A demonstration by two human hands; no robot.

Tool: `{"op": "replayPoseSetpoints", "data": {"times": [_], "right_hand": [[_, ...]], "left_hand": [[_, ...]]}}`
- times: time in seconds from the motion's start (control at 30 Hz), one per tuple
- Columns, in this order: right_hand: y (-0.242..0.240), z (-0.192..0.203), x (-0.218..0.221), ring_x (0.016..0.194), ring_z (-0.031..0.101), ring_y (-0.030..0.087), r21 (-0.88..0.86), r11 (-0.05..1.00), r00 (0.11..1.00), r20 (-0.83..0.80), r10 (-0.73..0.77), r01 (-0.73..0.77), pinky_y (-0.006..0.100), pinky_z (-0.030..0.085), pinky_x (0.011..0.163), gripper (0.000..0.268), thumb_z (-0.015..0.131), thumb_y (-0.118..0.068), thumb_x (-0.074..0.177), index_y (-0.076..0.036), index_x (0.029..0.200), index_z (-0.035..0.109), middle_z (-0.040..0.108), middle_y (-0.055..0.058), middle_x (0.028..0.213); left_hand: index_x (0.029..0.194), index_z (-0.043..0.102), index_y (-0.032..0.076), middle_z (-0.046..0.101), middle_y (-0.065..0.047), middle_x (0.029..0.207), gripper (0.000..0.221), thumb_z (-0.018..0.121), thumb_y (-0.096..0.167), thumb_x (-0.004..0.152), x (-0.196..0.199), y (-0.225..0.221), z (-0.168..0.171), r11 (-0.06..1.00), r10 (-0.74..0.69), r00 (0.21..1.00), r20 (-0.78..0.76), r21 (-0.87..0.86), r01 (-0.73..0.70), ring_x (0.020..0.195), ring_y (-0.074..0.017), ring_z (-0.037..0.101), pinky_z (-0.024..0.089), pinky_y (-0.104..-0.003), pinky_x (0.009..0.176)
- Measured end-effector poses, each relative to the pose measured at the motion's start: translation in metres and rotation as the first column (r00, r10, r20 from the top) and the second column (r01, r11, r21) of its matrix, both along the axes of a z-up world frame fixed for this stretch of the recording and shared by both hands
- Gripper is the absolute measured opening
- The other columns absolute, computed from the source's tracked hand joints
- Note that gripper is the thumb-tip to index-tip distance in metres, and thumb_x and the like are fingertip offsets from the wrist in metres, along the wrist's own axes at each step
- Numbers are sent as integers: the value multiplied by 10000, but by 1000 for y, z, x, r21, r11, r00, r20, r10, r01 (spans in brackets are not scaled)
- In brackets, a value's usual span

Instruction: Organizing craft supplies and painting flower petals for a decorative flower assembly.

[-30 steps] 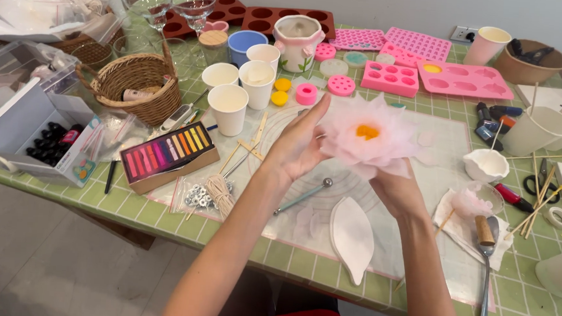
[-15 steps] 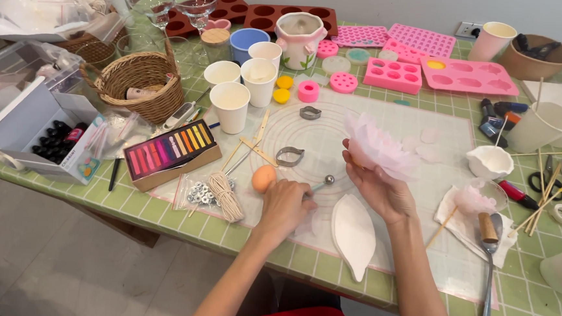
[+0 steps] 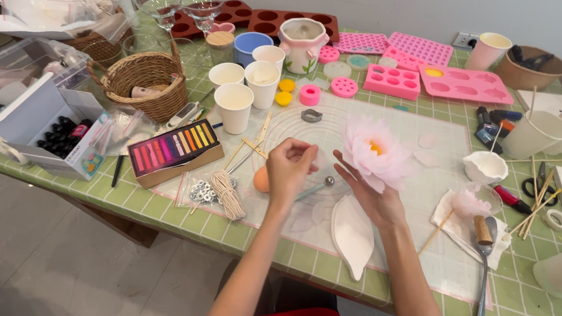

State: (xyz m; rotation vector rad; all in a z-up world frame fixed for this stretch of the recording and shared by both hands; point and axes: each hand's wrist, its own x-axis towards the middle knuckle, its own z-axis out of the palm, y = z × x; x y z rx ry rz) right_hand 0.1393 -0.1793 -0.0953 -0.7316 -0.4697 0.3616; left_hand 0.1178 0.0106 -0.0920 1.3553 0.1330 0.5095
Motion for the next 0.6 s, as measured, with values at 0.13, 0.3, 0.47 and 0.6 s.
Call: {"op": "replayPoseSetpoints", "data": {"times": [0.13,0.3,0.47,0.6], "right_hand": [[-1,-6,0,1440,439,451,-15,999,1000,5,-31,31,583,349,1207,780,822,-212,841,-102,1502,425,532,113,1482],[-4,-13,6,1420,480,373,43,999,999,-47,-1,3,569,337,1225,690,814,-235,852,-93,1444,491,584,115,1425],[-6,-22,11,1350,534,302,46,999,998,-65,-20,23,527,349,1216,641,797,-238,881,-75,1433,515,614,126,1388],[-7,-26,14,1346,547,284,68,997,998,-52,-34,37,452,363,1217,608,779,-209,907,-46,1431,519,618,144,1385]], "left_hand": [[900,639,-42,711,-78,746,146,731,72,902,4,-20,7,996,11,998,67,-91,-5,582,-129,705,543,-240,513],[905,614,-43,708,-99,815,164,723,78,917,1,-40,13,990,45,995,88,-141,-32,627,-146,726,566,-262,538],[937,614,-49,704,-106,880,179,729,88,931,-2,-50,5,975,-7,989,149,-220,40,713,-151,744,608,-271,616],[1025,635,-64,713,-104,908,198,725,95,947,-8,-53,6,971,-59,978,198,-215,102,770,-148,736,622,-281,683]]}}
